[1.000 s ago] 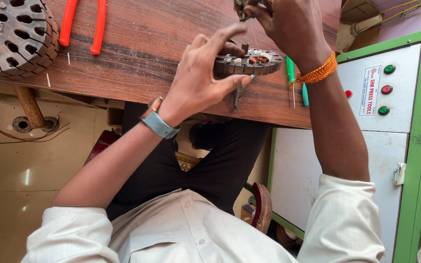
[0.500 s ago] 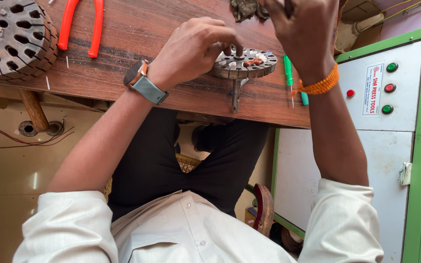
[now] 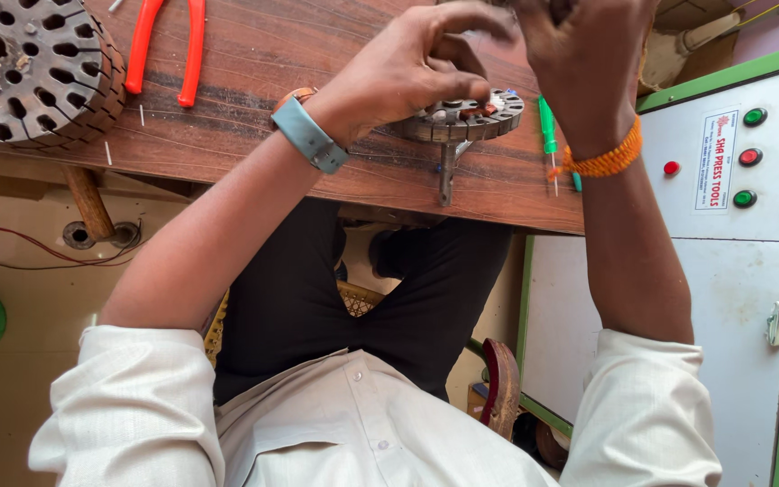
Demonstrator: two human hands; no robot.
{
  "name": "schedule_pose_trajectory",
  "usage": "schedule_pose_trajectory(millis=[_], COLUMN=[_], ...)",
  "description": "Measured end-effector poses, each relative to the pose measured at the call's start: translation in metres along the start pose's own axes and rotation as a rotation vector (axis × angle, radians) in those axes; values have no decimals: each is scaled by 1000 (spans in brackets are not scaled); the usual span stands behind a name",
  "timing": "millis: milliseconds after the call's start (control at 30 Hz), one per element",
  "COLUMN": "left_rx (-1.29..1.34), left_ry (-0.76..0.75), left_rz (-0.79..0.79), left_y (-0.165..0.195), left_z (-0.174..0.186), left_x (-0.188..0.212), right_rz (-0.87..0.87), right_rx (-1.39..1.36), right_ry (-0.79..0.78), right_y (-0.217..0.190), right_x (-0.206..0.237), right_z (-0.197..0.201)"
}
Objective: The person sits at a workbench arranging small orange and white components into the pockets of a circular metal die plate, pressing them into place by hand and with a green screwdriver. They reposition the die, use pliers and a marker at points, and finally reach below the bench to store or retrieve items.
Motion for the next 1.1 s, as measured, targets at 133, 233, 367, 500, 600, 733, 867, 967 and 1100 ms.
schedule_pose_trajectory(millis=[133,233,367,500,600,733,867,967,1100], left_rx=[-244,-225,-381,-561,-726,-773,-772,-739,-685], left_ry=[104,163,190,143,133,138,131,127,111], left_rz=[-259,-190,-266,-374,-465,-490,-509,-497,-445], left_y=[-13,-23,-20,-11,-8,-8,-10,-12,-14], left_z=[5,3,6,14,16,17,18,19,19], left_x=[-4,-4,0,9,10,9,9,10,9], right_rz=[-28,-64,-245,-377,-480,-547,-581,-574,-531], right_rx=[-96,-214,-296,-370,-483,-564,-563,-600,-672], right_ry=[12,-26,-114,-129,-84,0,56,114,141], right_y=[-25,-55,-72,-81,-88,-97,-101,-98,-90], right_x=[1,9,24,47,63,78,87,90,87], right_z=[22,37,49,47,37,24,14,14,17])
Point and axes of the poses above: each hand's wrist, its own x-axis away from the middle knuckle, its own z-axis out of the back of the hand, y = z × x, the point moved 1 cm from there along -x, towards the middle knuckle, and after that the axes turned 1 degree about -x, right-handed, at the moved point
